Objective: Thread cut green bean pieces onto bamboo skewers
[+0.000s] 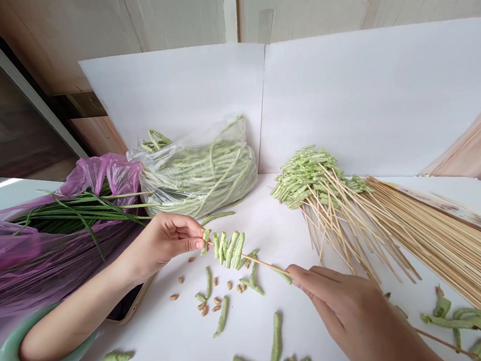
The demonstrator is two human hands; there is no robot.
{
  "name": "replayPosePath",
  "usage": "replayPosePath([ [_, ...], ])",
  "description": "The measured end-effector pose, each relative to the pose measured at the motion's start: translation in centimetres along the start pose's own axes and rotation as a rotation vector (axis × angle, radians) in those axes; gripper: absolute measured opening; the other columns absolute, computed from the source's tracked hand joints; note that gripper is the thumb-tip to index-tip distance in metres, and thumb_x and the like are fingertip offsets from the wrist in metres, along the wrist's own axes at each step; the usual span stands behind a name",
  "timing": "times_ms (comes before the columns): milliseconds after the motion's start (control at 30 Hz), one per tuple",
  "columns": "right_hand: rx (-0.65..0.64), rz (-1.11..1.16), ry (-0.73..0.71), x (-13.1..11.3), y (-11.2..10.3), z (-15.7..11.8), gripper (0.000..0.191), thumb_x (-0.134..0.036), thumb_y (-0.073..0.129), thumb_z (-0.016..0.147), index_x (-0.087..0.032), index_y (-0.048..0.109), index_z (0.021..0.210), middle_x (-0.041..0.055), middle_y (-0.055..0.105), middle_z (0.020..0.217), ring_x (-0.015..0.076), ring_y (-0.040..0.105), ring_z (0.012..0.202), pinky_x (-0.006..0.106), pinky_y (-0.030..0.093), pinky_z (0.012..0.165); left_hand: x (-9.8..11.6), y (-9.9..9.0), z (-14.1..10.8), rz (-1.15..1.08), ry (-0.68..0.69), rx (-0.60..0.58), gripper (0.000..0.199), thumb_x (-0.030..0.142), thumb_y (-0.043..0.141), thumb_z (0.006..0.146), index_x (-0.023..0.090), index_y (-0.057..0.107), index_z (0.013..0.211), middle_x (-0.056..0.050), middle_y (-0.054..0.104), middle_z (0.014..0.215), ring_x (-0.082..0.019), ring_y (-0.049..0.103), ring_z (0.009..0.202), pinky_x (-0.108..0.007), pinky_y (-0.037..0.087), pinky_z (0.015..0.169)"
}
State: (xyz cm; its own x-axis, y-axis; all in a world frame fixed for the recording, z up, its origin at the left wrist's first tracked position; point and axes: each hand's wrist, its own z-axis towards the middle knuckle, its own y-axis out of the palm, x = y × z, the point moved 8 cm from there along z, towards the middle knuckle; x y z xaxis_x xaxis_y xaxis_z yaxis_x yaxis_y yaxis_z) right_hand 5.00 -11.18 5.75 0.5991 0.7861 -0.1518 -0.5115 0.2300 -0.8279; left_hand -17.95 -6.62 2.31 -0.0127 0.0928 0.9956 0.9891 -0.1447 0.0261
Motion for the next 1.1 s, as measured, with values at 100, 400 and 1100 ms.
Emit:
replayPosePath([
  [100, -0.029, 0.03, 0.019, 0.0, 0.3, -0.1, 0.032, -0.011, 0.037, 0.09, -0.015, 0.069, 0.09, 0.0056, 0.075, 0.079, 0.0153, 0.072, 0.067, 0.012, 0.054, 0.052, -0.3, 0.1, 0.0, 0.017, -0.025, 0.007, 0.023, 0.021, 0.087, 0.052, 0.012, 0.069, 0.062, -0.002, 0.07, 0.06, -0.01, 0.062, 0.056, -0.019, 0.046, 0.056],
  [400, -0.053, 0.053, 0.01, -0.4, 0.5, 0.0, 0.035, -0.011, 0.033, 0.089, -0.016, 0.068, 0.087, 0.0062, 0.075, 0.078, 0.0138, 0.072, 0.065, 0.01, 0.053, 0.053, -0.8, 0.4, 0.0, 0.001, -0.043, -0.027, 0.016, 0.012, 0.083, 0.055, 0.013, 0.068, 0.058, -0.001, 0.07, 0.056, -0.01, 0.063, 0.053, -0.018, 0.047, 0.055],
  [1100, -0.003, 0.301, 0.202, 0.5, 0.8, -0.3, 0.027, -0.016, 0.043, 0.086, -0.02, 0.07, 0.085, -0.0032, 0.067, 0.061, 0.0078, 0.063, 0.049, 0.009, 0.049, 0.048, -0.9, 1.1, -0.2, -0.196, -0.037, 0.031, 0.017, 0.014, 0.084, 0.057, 0.011, 0.068, 0.061, 0.0, 0.067, 0.056, -0.005, 0.057, 0.051, -0.015, 0.043, 0.053],
])
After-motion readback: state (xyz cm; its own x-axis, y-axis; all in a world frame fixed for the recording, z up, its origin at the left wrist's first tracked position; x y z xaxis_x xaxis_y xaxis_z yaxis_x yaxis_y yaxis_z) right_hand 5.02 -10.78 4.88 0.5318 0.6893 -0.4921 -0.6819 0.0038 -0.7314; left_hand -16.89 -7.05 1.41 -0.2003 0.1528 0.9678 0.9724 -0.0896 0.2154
